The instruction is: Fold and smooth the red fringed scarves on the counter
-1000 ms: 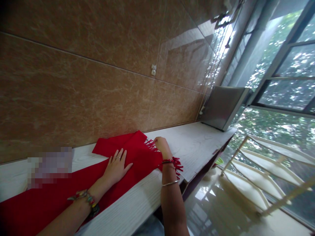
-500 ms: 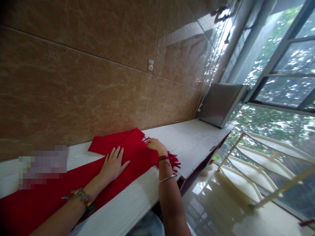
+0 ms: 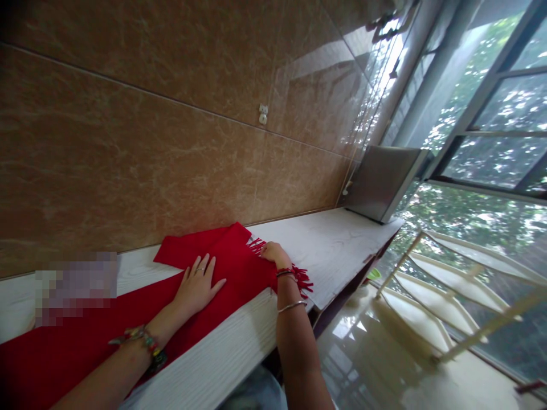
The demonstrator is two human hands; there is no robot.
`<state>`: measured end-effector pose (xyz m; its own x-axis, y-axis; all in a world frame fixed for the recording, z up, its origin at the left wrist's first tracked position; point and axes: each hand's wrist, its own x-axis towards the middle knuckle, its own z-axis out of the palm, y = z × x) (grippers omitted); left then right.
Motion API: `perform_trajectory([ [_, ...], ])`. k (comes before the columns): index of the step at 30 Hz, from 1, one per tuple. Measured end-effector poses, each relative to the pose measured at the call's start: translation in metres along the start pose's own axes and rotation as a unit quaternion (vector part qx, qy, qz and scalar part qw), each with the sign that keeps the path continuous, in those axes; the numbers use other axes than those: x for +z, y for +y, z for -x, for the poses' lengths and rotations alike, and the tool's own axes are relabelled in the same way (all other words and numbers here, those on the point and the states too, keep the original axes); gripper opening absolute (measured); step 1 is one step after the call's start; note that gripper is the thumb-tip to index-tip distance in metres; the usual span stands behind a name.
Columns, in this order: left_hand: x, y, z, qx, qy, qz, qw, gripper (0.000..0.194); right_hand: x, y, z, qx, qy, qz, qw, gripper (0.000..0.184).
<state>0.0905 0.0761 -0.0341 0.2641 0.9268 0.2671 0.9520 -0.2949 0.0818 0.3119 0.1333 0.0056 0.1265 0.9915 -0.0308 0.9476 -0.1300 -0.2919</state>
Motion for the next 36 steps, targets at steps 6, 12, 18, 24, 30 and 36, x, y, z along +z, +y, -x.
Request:
perform_trajectory([
  [6,0.001,-0.001,0.000,0.002,0.003,0.003,1.000,0.064,0.001,0.002,-0.003,0.022,0.032,-0.036,0.999,0.018],
  [12,0.001,0.000,0.000,0.000,0.001,0.001,1.000,0.064,-0.007,0.009,0.000,0.063,0.089,-0.041,0.993,0.024],
  [18,0.001,0.000,0.000,0.001,0.001,0.003,1.000,0.064,-0.001,0.005,0.003,0.052,0.052,-0.055,0.996,0.026],
  [24,0.001,0.000,0.000,0.003,0.002,0.005,1.000,0.064,0.001,0.009,-0.011,0.073,0.133,-0.070,0.986,0.029],
  [30,0.000,0.000,0.000,0.002,-0.002,0.010,1.000,0.064,-0.003,0.021,-0.013,0.125,0.214,-0.059,0.967,0.033],
  [36,0.000,0.000,0.000,0.002,0.001,0.008,1.000,0.064,0.009,0.016,-0.014,0.058,0.155,-0.041,0.985,0.034],
])
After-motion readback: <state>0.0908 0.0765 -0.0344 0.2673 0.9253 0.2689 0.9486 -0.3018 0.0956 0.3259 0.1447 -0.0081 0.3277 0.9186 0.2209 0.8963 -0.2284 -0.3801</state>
